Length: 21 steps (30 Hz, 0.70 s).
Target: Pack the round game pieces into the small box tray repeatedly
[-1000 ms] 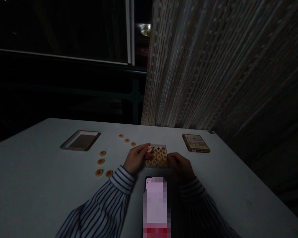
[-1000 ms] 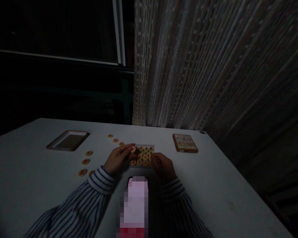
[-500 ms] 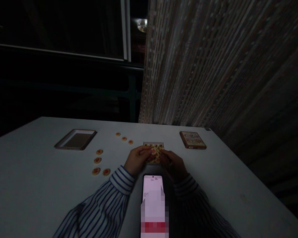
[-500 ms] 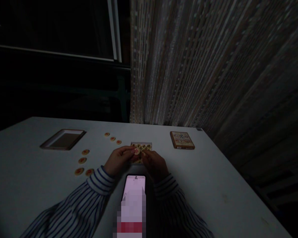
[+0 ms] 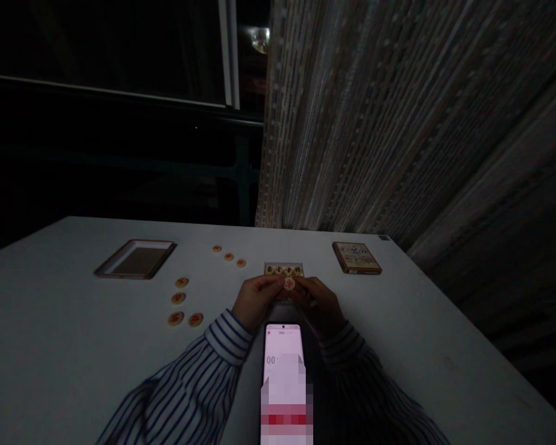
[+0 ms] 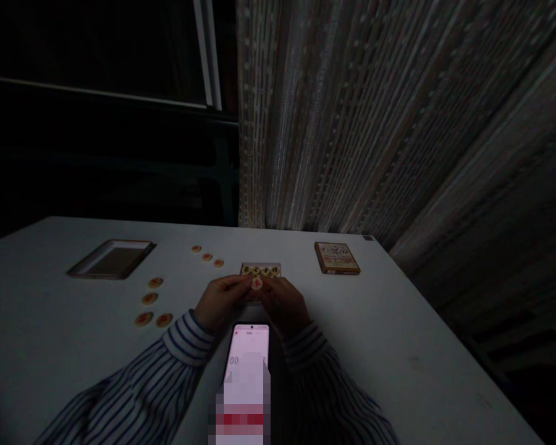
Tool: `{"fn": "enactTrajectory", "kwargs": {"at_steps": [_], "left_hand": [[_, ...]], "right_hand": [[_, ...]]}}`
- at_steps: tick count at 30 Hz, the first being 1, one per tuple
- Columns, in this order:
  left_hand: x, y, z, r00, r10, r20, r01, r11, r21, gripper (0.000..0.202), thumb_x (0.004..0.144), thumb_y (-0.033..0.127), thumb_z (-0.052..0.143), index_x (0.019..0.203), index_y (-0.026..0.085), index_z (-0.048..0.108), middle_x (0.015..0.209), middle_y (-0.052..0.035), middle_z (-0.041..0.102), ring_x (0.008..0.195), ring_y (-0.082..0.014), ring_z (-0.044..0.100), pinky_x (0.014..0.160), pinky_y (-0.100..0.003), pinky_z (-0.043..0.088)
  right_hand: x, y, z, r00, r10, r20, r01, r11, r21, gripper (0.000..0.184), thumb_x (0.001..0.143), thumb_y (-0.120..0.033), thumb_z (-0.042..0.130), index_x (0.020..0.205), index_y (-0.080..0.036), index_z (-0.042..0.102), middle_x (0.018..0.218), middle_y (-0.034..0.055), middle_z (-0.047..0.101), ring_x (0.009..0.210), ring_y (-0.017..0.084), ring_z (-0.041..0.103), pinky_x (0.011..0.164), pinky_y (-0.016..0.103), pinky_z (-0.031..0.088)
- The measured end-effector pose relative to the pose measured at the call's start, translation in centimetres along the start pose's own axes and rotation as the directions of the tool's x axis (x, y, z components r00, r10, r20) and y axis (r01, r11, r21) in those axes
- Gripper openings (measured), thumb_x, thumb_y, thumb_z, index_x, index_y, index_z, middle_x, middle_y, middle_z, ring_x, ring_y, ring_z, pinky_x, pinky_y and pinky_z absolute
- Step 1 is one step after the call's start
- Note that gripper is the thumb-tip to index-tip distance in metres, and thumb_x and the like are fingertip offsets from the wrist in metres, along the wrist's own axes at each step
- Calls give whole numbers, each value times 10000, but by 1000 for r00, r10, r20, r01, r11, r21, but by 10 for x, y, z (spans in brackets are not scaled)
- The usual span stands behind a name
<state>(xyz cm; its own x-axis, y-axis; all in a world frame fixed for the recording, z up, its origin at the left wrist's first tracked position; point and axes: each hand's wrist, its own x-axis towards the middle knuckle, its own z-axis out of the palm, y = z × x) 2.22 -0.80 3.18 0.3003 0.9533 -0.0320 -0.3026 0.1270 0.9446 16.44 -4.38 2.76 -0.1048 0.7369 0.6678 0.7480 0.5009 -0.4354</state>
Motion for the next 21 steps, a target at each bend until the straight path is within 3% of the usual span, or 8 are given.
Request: {"fn": "enactTrajectory", "kwargs": {"at_steps": [5,9,12,14,16,21], "left_hand": [[0,-1,2,1000,-1,-22,1,1000,6,296,541,323,719,747,116,669,673,-36,678,616,-137,607,672,-278,493],[1,0,-1,997,67,-39,-65,996,66,276,588,338,682,758,121,666,686,-35,677,650,-148,611,673,-276,489],[5,0,-11,969,186,-160,-148,963,224,291,652,364,618,818,127,654,713,-43,673,668,-162,611,668,-288,487],[9,0,-21,921,318,-224,-200,881,428,274,685,356,577,821,131,655,781,-62,671,739,-175,607,715,-292,472],[12,-3,-29,897,368,-243,-174,801,572,292,694,351,561,857,127,653,834,-86,664,787,-191,598,762,-316,452],[16,-14,-38,935,291,-205,-94,758,646,310,673,342,577,905,152,656,908,-105,663,856,-220,591,824,-349,420]], "right_hand": [[0,0,3,999,-3,-44,3,1000,4,266,779,-319,504,1001,-197,585,839,62,632,738,148,577,689,284,489],[2,-2,-1,999,34,-33,-35,999,-24,236,771,-317,505,949,-196,599,796,51,636,686,138,574,656,263,483],[2,0,-5,997,54,-51,-55,998,-24,231,751,-314,524,922,-180,602,765,48,632,663,133,572,633,250,481],[1,5,-7,994,81,-72,-82,996,-20,236,743,-312,536,921,-169,599,750,43,629,644,127,568,618,243,478],[0,9,-8,990,116,-82,-118,993,-14,245,739,-313,543,929,-166,592,740,34,628,614,117,560,597,236,474],[1,15,-15,980,180,-79,-183,983,-28,236,734,-307,549,927,-176,587,738,27,619,617,118,549,584,233,460]]}}
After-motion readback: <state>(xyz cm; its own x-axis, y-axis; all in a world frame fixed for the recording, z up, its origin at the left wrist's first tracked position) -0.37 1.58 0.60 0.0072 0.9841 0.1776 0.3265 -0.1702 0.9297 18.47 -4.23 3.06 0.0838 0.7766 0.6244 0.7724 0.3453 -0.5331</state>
